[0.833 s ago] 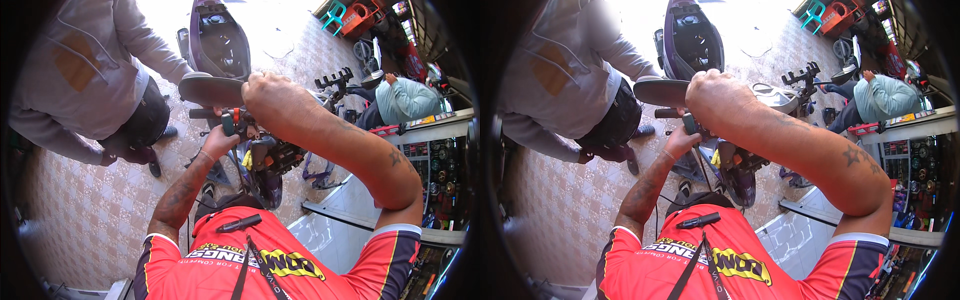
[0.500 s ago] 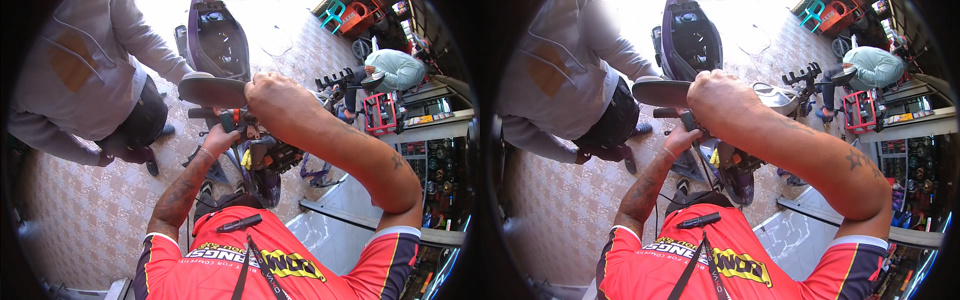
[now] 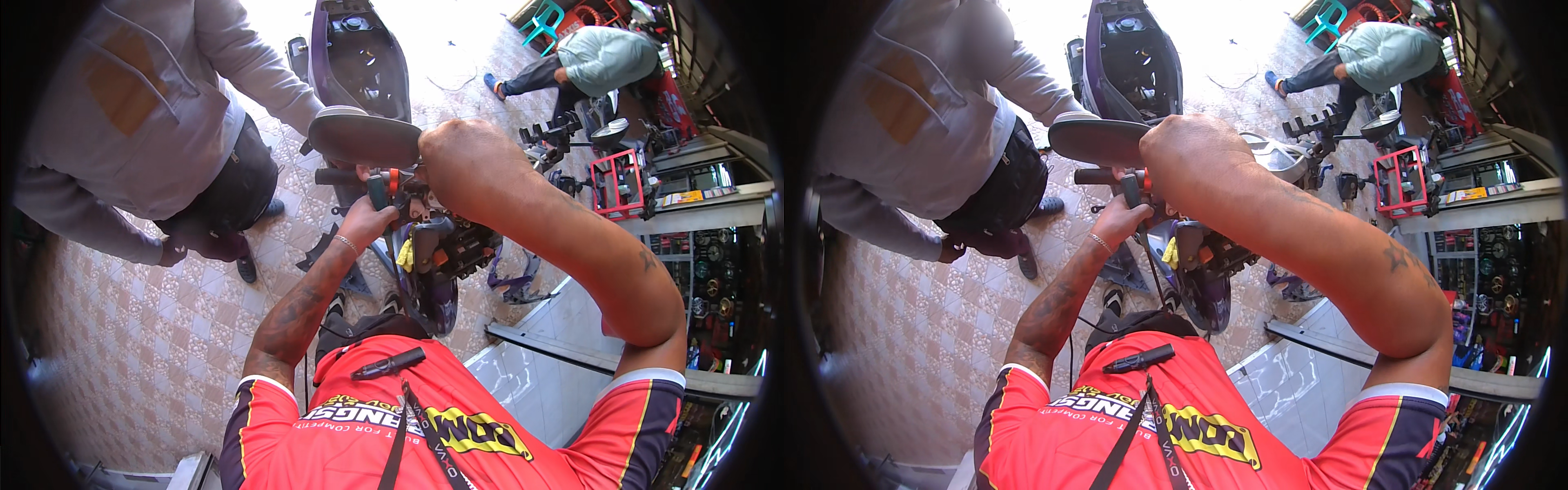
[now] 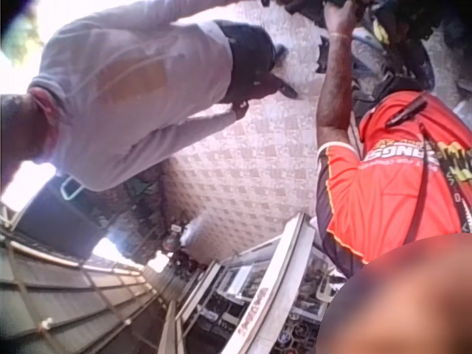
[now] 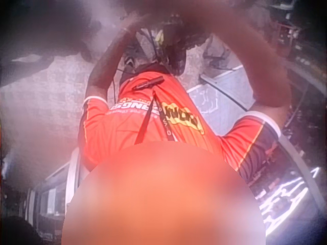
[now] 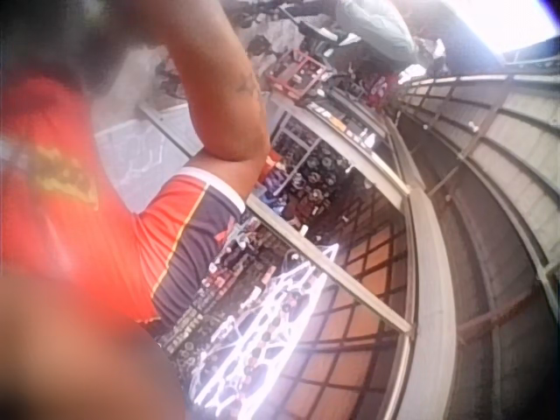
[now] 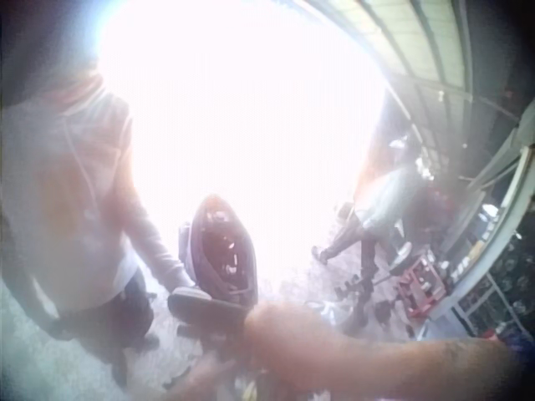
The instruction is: The person works on a motorcycle's handlebar area, using a screwdriver to adjust components near the left handlebar grip and mirror. Another person assists by holding the handlebar steady. The person switches between tools and continues tightening or adjusting parts on the motorcycle.
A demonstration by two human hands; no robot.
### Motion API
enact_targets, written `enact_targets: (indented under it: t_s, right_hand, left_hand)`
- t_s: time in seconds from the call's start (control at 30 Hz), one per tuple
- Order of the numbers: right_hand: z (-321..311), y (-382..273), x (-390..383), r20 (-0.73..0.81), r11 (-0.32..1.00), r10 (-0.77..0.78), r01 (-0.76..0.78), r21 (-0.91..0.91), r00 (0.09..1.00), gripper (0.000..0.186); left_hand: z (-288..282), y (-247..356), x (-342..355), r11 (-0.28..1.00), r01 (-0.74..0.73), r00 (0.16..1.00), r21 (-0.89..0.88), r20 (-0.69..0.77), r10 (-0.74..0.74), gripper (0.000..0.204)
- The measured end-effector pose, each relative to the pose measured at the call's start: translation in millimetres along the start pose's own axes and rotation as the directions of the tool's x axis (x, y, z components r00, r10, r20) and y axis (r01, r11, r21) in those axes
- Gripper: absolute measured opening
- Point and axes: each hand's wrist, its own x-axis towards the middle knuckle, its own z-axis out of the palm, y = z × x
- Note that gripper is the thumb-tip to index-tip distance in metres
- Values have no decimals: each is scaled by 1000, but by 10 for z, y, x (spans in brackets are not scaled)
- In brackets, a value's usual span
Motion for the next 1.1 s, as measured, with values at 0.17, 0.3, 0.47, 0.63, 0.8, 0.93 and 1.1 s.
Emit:
enact_targets:
  t_s: [0.17, 0.3, 0.47, 0.63, 0.8, 0.93, 1.1]
  right_hand:
    - [66, 30, -21, -84, 990, -111, 103, -100, 990, 23]
    - [84, 57, -23, -183, 970, -165, 126, -208, 969, 25]
    - [-10, 84, 30, 13, 970, -48, 50, -236, 999, 20]
    - [-61, 8, 38, -6, 980, -2, 1, -200, 1000, 25]
    - [-119, -96, 47, 51, 973, 113, -100, -206, 992, 23]
    - [-104, -132, 84, 62, 968, 164, -149, -203, 984, 24]
    - [-41, -117, 120, 45, 969, 204, -195, -154, 978, 38]
  left_hand:
    - [2, -11, -64, 998, -66, 997, 17, -40, 67, 28]
    - [-3, 23, -99, 999, -26, 998, 46, -48, 28, 28]
    - [28, 19, -60, 998, -48, 997, 34, -59, 50, 25]
    - [39, 23, -28, 999, -41, 998, -35, -44, 40, 24]
    - [-2, 44, -36, 999, -36, 999, -23, -32, 35, 24]
    - [-30, 8, 24, 999, -51, 998, -11, -23, 51, 24]
    - [-15, -51, 47, 998, -60, 998, -2, -36, 60, 23]
